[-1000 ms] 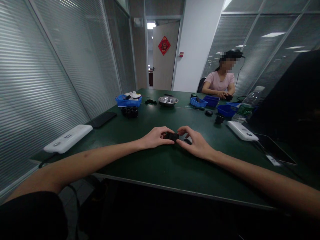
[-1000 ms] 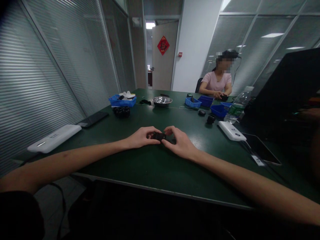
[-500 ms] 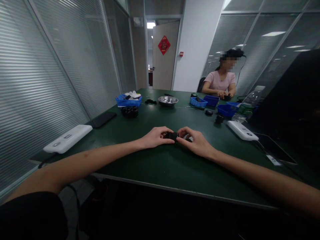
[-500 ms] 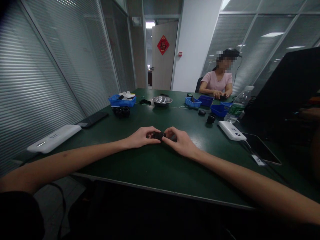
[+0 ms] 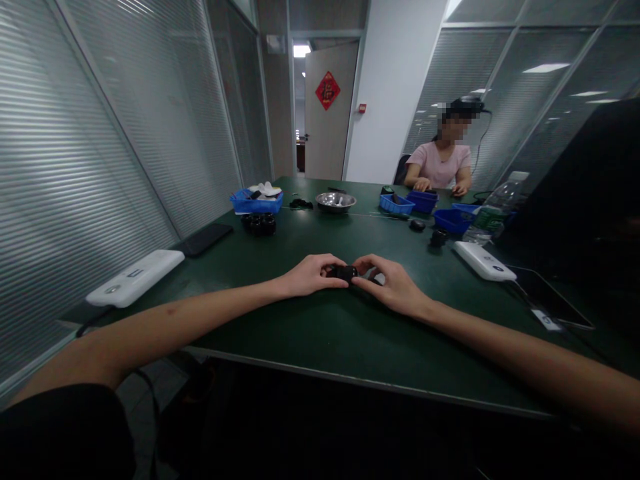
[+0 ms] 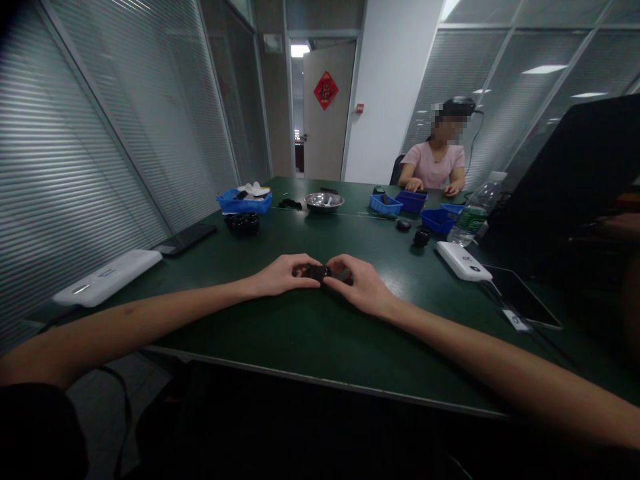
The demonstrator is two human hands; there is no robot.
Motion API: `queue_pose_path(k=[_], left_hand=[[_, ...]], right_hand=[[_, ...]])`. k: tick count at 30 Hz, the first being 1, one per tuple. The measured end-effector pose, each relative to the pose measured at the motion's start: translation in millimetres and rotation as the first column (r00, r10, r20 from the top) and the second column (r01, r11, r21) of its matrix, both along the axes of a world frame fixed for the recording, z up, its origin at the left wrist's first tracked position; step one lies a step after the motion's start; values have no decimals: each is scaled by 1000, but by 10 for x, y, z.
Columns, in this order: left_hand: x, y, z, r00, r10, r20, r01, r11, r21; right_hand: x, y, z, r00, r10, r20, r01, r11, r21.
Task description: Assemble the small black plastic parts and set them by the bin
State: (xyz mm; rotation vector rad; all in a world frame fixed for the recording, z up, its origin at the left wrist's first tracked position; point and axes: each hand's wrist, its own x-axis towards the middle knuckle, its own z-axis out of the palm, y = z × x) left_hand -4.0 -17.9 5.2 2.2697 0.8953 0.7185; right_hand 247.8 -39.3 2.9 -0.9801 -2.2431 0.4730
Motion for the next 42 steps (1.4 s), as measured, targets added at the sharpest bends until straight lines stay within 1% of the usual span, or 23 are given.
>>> queue_pose_path(k=[4,6,8,12,14,17,20,23,28,31,34,37,39,42], left_hand=[[-7,28,-14,1000,-24,-1,24,1000,3],[-7,34,-19,999,-32,3,32,999,8],[-5,27,-16,1000,-30,6,30,1000,5],[-2,-5,6,1000,-13,15,13,1000,-18],[-2,-14,11,1000,-15,17,15,1000,-27],[-2,-6,6,999,-27,25,28,999,-40],[-2,14,-8,999,-37,25,38,998,-52],[-8,33,-20,998,-56,19,57,997,-55],[-14,42,-34,996,-82,21,84,995,-61],[-8,35,-30,996,-89,19,90,994,-61],[-1,27,-22,994,-101,31,102,993,-61],[1,23,-18,993,-112,39,115,990,-80],[3,24,-17,994,-104,33,106,990,-88],[4,24,-15,994,-101,29,103,990,-100]], right_hand=[[15,-11,6,998,68,6,-69,993,96],[15,-14,4,995,99,4,-99,988,120],[8,-15,4,996,93,-15,-91,991,103],[-7,-4,-3,998,22,-61,-22,1000,1],[-4,3,-10,998,25,-58,-25,1000,-12],[12,3,-17,997,68,-36,-65,995,73],[20,-5,-15,993,114,1,-113,980,164],[15,-3,-16,991,135,6,-133,969,209],[12,12,-38,988,155,-4,-149,958,246],[10,5,-38,986,163,-20,-153,956,249],[1,-10,-23,993,96,-63,-81,973,216],[-6,-21,-5,998,39,-54,-31,990,140],[-3,-23,0,998,46,-38,-41,993,114],[10,-15,-6,997,69,-34,-64,988,139]])
